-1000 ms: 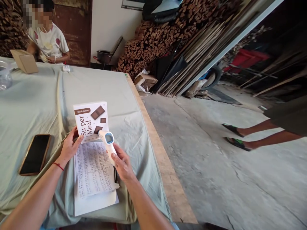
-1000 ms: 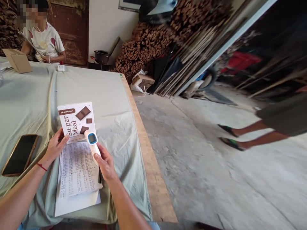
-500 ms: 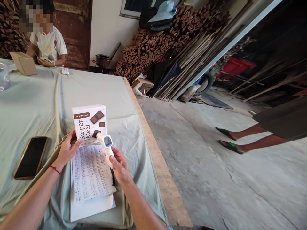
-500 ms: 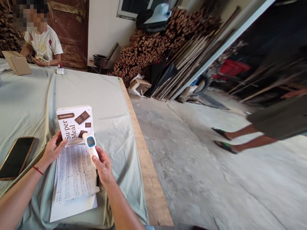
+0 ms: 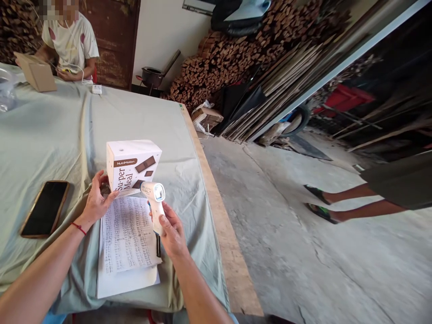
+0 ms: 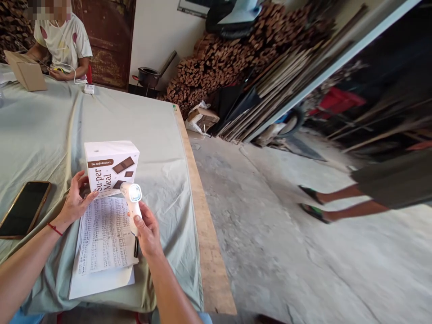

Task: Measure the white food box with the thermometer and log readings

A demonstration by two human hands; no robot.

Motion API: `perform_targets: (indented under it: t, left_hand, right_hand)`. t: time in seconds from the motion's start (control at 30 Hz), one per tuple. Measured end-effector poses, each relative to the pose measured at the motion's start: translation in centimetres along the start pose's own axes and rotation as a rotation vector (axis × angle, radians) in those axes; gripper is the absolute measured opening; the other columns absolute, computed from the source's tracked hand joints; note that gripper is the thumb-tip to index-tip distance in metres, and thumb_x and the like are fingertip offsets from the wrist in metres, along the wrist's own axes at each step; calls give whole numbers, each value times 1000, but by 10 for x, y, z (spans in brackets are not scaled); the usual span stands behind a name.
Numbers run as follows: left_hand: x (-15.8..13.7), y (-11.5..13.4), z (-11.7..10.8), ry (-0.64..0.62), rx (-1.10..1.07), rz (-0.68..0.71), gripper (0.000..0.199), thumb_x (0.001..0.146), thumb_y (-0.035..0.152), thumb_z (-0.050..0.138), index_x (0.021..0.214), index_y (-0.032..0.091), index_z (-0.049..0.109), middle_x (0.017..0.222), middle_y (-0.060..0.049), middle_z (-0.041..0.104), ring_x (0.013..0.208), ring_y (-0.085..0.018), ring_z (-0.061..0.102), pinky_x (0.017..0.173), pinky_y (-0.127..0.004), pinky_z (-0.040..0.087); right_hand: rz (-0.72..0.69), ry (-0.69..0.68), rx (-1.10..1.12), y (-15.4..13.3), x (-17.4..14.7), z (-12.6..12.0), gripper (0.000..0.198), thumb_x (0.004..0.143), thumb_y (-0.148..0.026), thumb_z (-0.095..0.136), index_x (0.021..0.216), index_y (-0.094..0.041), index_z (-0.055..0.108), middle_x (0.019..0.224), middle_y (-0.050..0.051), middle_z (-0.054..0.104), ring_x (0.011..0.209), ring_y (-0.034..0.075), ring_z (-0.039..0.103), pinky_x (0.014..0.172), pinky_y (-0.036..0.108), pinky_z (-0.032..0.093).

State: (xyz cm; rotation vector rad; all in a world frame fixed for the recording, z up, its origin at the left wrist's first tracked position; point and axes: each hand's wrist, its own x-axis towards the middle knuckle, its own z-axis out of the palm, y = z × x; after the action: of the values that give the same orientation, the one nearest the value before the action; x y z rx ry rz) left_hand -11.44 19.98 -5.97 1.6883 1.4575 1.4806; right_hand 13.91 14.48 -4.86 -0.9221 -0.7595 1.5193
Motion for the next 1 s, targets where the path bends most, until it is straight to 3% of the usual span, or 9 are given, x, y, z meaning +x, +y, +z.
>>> perform_targets:
  t: [0.17,0.3,0.4,0.53,0.6,0.7,0.77,0.83,1.0]
  left_hand:
    - [3,2,-4,100,138,-4,83,83,54,75,147,20,35,136,-18,58,125,-34,60,109,-58,47]
    - [7,1,-6,161,143,-75,72,83,47,70,142,19,40,138,-18,55,129,-35,57,111,-57,45]
    - [8,2,-8,239,208,-98,55,83,42,67,128,19,47,127,-15,56,122,-34,57,109,-57,45]
    - [5,18,-11,371,330,13,36,79,34,68,104,23,45,110,-10,51,112,-30,52,103,-52,46]
    - [3,30,-11,378,363,110,32,80,32,68,99,24,43,107,-9,49,111,-30,51,102,-50,46]
    - [-2,45,-7,241,406,209,19,86,32,63,95,24,48,103,-8,53,108,-29,54,102,-50,46]
    - [-7,52,-2,71,418,263,8,90,30,58,91,23,55,100,-7,58,101,-27,58,98,-46,47]
    - [-13,55,2,-122,424,325,11,94,29,55,89,22,61,97,-6,63,95,-25,62,91,-43,49]
    - [-30,57,6,-549,470,383,25,94,43,64,105,22,71,117,-10,68,110,-29,63,97,-47,48]
  right_hand:
    - [-74,13,-127,-7,-2,-11,58,71,-58,83,119,-28,71,117,7,78,107,29,73,95,48,58]
    - [-254,170,-545,-17,1,-36,51,75,-51,81,118,-25,71,119,9,75,109,28,68,97,46,54]
    - [-444,282,-831,-19,10,-59,39,81,-46,74,114,-25,71,115,10,73,107,28,66,95,46,53]
    - [-573,343,-1014,-15,20,-74,29,82,-42,71,106,-26,72,111,10,70,106,30,62,95,48,50]
    - [-597,360,-1084,-14,19,-71,27,83,-41,71,105,-26,72,118,12,67,110,31,60,97,50,48]
    - [-594,311,-1157,-13,10,-60,23,85,-38,70,104,-27,74,119,12,67,108,31,60,97,51,48]
    - [-522,223,-1172,-10,1,-50,21,86,-39,70,102,-27,74,99,10,71,92,28,64,89,47,52]
    - [-441,146,-1179,-5,-6,-43,24,85,-42,72,103,-27,75,82,7,70,80,26,65,78,42,54]
    - [-416,76,-1202,2,-12,-38,33,83,-33,67,114,-27,74,79,6,69,75,23,63,69,36,53]
